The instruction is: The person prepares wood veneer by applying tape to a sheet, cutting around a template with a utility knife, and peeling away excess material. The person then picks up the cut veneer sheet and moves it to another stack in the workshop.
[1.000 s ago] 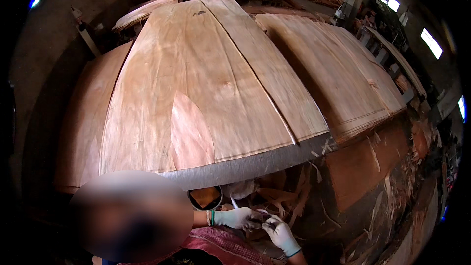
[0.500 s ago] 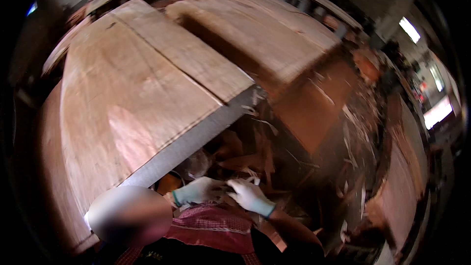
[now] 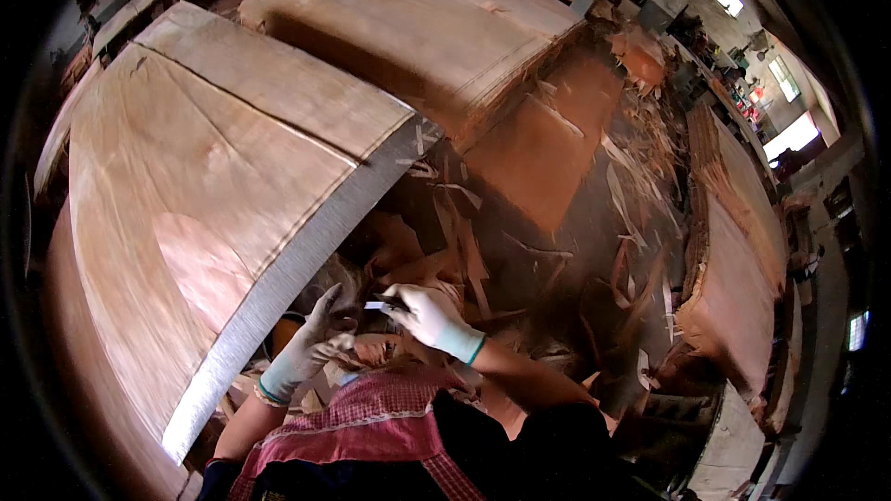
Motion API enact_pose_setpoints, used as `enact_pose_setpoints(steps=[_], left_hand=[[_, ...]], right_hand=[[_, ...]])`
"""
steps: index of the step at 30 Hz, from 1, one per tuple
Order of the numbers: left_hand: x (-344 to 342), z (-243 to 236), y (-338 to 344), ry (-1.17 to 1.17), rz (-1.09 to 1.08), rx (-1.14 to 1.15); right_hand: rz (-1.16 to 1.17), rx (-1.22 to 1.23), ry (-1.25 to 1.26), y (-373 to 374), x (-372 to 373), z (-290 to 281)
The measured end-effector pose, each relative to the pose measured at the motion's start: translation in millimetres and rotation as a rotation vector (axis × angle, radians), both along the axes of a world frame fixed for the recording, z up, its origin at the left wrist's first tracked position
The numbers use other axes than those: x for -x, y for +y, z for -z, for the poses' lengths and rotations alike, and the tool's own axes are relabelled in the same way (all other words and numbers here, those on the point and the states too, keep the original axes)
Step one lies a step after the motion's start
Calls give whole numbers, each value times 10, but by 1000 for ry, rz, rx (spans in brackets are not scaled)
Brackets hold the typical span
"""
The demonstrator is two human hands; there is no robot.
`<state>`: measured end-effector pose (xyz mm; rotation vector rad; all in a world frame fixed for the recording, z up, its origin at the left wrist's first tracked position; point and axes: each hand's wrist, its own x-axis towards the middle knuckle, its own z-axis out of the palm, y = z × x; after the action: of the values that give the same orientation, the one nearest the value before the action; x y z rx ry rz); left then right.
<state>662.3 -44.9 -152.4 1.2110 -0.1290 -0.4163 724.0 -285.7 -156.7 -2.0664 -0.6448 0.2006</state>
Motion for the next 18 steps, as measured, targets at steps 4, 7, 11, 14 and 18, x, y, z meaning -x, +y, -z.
enact_pose_setpoints(steps=[4, 7, 11, 14, 18], left_hand=[[20, 200, 95, 40, -142, -387], [192, 778, 409, 67, -361, -345], [649, 1751, 872, 525, -546, -194], [959, 2419, 1098, 665, -741, -214], [1145, 3346, 1376, 712, -936, -375]], right_hand=[[-141, 53, 81, 460, 79, 21], [-135, 374, 266, 566, 45, 106], [-67, 766, 58, -73, -274, 954], [148, 951, -25, -99, -550, 1213], [170, 666, 0, 600, -548, 1639]])
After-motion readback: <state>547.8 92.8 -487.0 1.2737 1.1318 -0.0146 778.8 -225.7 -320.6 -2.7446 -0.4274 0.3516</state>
